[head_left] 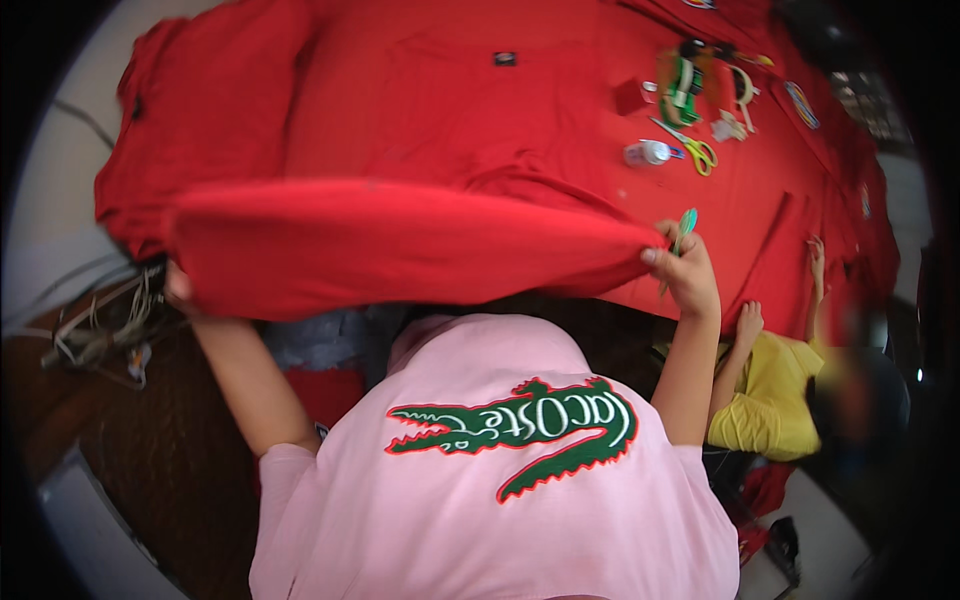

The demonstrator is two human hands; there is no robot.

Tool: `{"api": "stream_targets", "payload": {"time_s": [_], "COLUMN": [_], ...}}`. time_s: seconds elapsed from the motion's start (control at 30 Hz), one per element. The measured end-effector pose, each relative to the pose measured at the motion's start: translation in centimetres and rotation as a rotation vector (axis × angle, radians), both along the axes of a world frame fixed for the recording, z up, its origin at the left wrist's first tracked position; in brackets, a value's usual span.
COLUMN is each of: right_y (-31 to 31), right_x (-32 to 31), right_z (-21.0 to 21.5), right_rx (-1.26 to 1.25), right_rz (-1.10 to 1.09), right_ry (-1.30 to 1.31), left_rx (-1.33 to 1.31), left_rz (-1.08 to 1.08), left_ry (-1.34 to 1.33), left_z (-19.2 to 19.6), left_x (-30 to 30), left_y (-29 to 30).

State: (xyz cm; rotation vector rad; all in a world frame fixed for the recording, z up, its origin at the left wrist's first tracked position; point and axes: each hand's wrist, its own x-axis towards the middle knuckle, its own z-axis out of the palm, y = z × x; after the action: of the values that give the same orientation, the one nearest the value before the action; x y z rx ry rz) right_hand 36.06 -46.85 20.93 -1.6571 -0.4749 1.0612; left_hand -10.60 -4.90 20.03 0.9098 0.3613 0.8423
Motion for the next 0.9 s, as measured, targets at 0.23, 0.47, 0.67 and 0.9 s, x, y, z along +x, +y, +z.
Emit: {"api": "stream_targets", "payload": {"time_s": [0.23,0.47,0.67,0.9], "right_y": [7.0,7.7,11.2,23.4], "right_x": [9.6,10.8,16.6,26.8], "right_z": [-4.6,-9.0,-4.9,-4.5], "right_rx": [-0.342,-0.702,-0.553,-0.712], "right_rz": [-0.408,-0.230,-0.424,-0.219], "right_ry": [-0.888,-1.059,-1.254,-1.352], "left_rx": [0.608,1.049,1.440,1.378], "left_rz": [0.031,-0.301,-0.034,-0.060], "left_ry": [0.776,1.172,1.160,1.170], "left_z": [0.2,-11.9,-16.8,-15.8], "left_x": [24.9,26.3,22.4,23.2], "left_y": [10.6,2.2,-0.3,0.0]}}
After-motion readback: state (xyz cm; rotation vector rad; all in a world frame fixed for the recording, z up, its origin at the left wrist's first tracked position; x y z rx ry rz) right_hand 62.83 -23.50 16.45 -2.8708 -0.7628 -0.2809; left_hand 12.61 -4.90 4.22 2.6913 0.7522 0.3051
